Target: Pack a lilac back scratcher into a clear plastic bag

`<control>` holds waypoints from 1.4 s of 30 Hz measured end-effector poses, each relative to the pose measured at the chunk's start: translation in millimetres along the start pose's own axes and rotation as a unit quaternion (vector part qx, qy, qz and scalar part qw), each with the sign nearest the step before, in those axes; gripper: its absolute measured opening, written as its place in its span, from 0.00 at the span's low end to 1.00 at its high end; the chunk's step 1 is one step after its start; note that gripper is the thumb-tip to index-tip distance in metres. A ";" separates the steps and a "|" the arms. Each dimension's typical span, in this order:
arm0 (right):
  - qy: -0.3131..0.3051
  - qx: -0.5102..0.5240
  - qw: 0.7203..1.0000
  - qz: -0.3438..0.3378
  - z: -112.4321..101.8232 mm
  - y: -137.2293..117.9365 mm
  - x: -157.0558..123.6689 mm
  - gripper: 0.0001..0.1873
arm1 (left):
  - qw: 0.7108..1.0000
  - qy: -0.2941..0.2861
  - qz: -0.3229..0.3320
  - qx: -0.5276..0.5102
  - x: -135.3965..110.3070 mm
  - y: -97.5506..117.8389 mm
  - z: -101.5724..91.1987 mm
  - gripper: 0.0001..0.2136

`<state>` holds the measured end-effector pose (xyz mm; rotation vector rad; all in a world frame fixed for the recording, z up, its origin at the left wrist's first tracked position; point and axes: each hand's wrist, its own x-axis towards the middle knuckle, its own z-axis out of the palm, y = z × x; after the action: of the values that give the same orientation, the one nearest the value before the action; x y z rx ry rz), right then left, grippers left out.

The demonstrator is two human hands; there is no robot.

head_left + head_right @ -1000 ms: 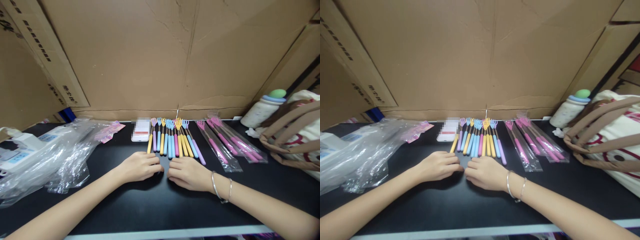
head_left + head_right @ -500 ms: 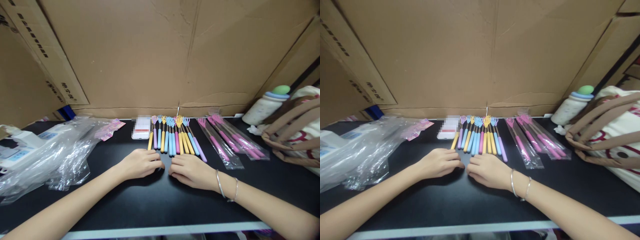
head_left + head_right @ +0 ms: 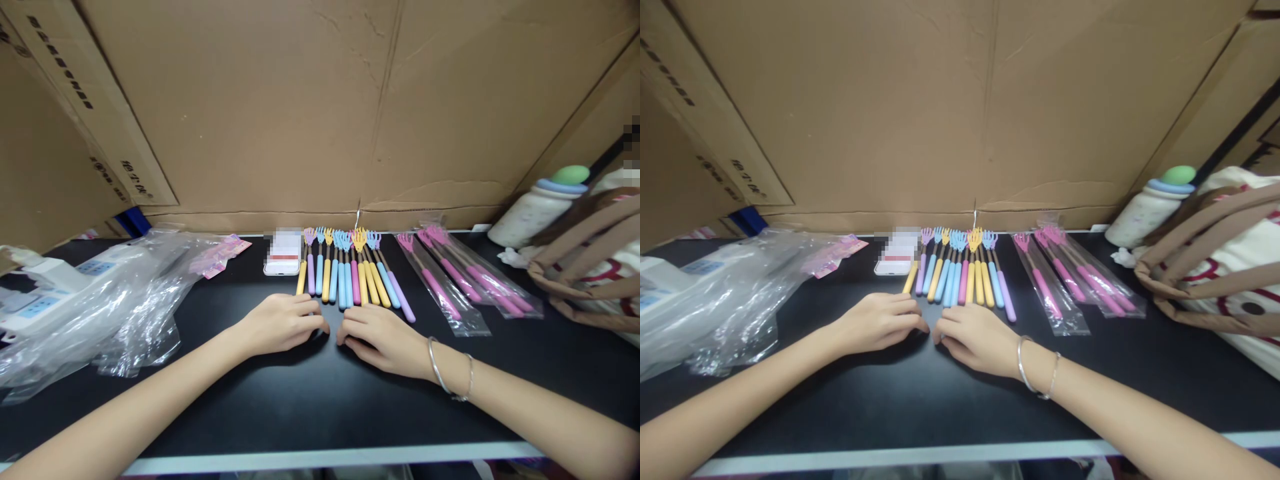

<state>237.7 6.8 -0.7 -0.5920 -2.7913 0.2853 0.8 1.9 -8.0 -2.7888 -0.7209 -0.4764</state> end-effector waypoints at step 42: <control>-0.007 0.011 1.000 0.008 3.1 2.5 -3.6 0.10 | 0.992 -0.046 -0.023 0.115 -5.7 -21.2 -28.6 0.11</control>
<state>240.8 7.1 -5.1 -0.6107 -2.7947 0.3233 -21.8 9.3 19.0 -2.5958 -0.8066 -0.2542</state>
